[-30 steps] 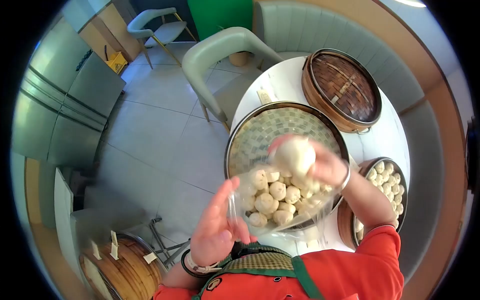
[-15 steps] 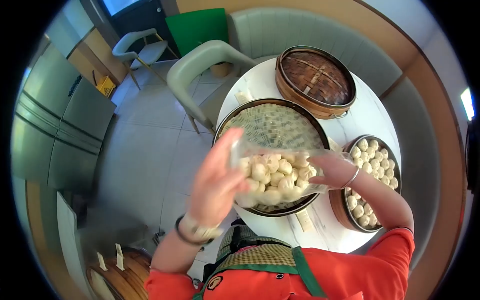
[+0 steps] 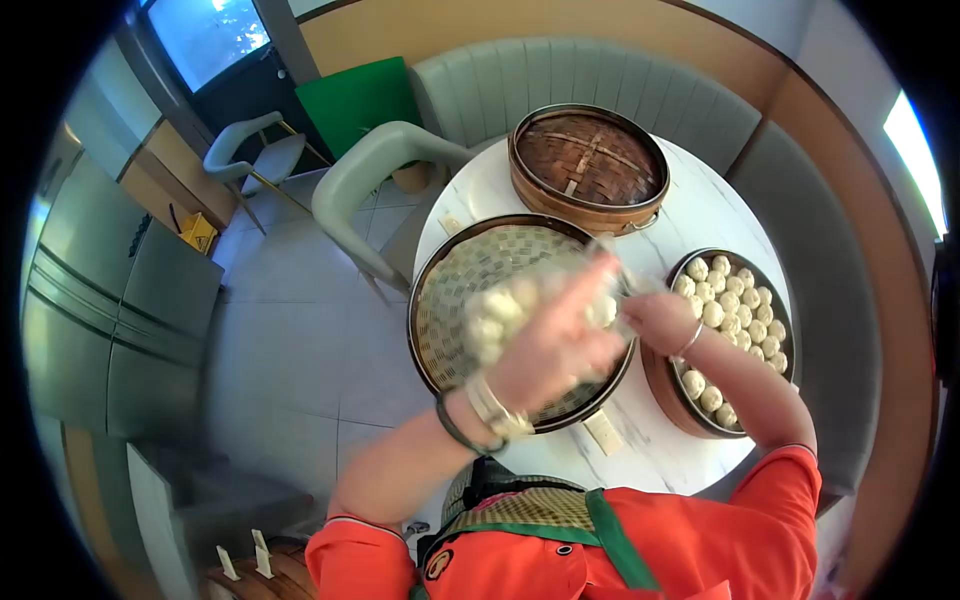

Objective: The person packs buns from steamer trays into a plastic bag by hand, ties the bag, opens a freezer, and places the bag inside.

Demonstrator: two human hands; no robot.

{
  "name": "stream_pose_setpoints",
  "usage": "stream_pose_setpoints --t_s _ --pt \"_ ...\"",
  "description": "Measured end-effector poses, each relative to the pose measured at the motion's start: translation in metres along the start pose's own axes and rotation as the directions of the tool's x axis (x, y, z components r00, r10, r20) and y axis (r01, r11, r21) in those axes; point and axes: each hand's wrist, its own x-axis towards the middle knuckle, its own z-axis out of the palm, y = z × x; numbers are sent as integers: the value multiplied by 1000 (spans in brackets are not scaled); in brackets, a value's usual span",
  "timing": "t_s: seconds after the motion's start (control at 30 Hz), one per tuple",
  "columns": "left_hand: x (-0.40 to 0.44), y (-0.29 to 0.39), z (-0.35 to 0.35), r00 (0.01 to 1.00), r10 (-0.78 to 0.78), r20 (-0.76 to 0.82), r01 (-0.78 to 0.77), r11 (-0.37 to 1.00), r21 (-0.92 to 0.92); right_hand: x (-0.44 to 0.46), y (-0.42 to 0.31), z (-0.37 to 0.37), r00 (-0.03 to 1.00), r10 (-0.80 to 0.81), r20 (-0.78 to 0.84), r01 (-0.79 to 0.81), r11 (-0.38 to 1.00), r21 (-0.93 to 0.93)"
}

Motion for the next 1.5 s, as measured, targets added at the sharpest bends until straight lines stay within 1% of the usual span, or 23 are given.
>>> stream_pose_setpoints --t_s 0.03,0.07,0.1,0.13,0.2,0.23,0.27,0.3,0.37,0.47,0.53,0.6,0.7,0.73,0.77,0.87,0.97,1.03,1.2,1.23,1.3,1.37,1.5 --pt "-6 -1 10 987 13 162 -1 997 -72 -2 -8 0 988 -151 36 149 987 65" --pt "-15 2 -2 982 169 86 -171 985 13 -10 -19 1 969 -243 44 237 966 100" --pt "-23 -1 -25 967 224 -119 -228 973 -20 -20 -31 -1 945 -326 42 317 938 140" --pt "-31 9 -50 943 176 -284 -193 981 -30 -28 -36 -8 941 -337 13 332 933 140" --pt "-52 12 -94 917 79 -391 -156 974 -167 -30 -17 -10 968 -241 -65 248 956 156" --pt "-54 6 -101 917 79 -391 -156 974 -167 -29 -3 -13 978 -160 -130 181 970 163" --pt "-55 1 -106 909 87 -408 -164 974 -157 -26 11 -13 955 -206 -212 251 943 216" --pt "-56 -2 -107 900 95 -424 -172 974 -147 -23 11 -20 955 -207 -211 252 944 215" --pt "-49 7 -94 902 125 -414 -199 970 -141 -22 1 -40 906 -195 -376 265 953 144" --pt "-47 19 -84 931 161 -327 -214 967 -135 -30 -15 -69 847 -232 -478 323 939 115" --pt "-58 23 -85 896 168 -412 -207 977 -50 -39 -14 -68 842 -215 -495 337 926 170" --pt "-66 25 -85 929 154 -336 -199 975 -103 -50 -17 -71 831 -185 -525 363 894 261" --pt "-66 37 -69 971 159 -176 -186 971 -152 -77 -19 -93 821 -163 -547 360 892 274" --pt "-65 48 -57 971 208 -115 -229 947 -227 -92 -20 -107 800 -172 -575 360 905 229" --pt "-66 55 -44 964 259 -61 -265 913 -311 -108 -18 -110 772 -87 -630 318 911 264" --pt "-78 67 -1 957 288 31 -251 877 -410 -167 -11 -125 763 68 -643 178 934 309" --pt "-80 54 40 956 246 162 -161 897 -411 -222 15 -117 768 84 -635 191 916 352" --pt "-73 34 74 958 236 163 -140 881 -452 -247 39 -103 761 43 -647 221 921 320" --pt "-75 -26 159 984 14 178 90 821 -563 -326 89 -64 872 147 -467 136 843 520" --pt "-75 -40 171 985 14 173 89 813 -575 -337 99 -62 900 162 -405 102 824 557" --pt "-71 -68 189 991 -96 94 128 891 -435 -352 116 -50 916 175 -362 75 810 581" --pt "-68 -85 203 989 -117 89 145 875 -463 -361 133 -46 935 216 -279 -7 801 598" --pt "-55 -108 230 962 -179 206 261 824 -503 -379 158 -31 905 236 -354 -3 835 550"
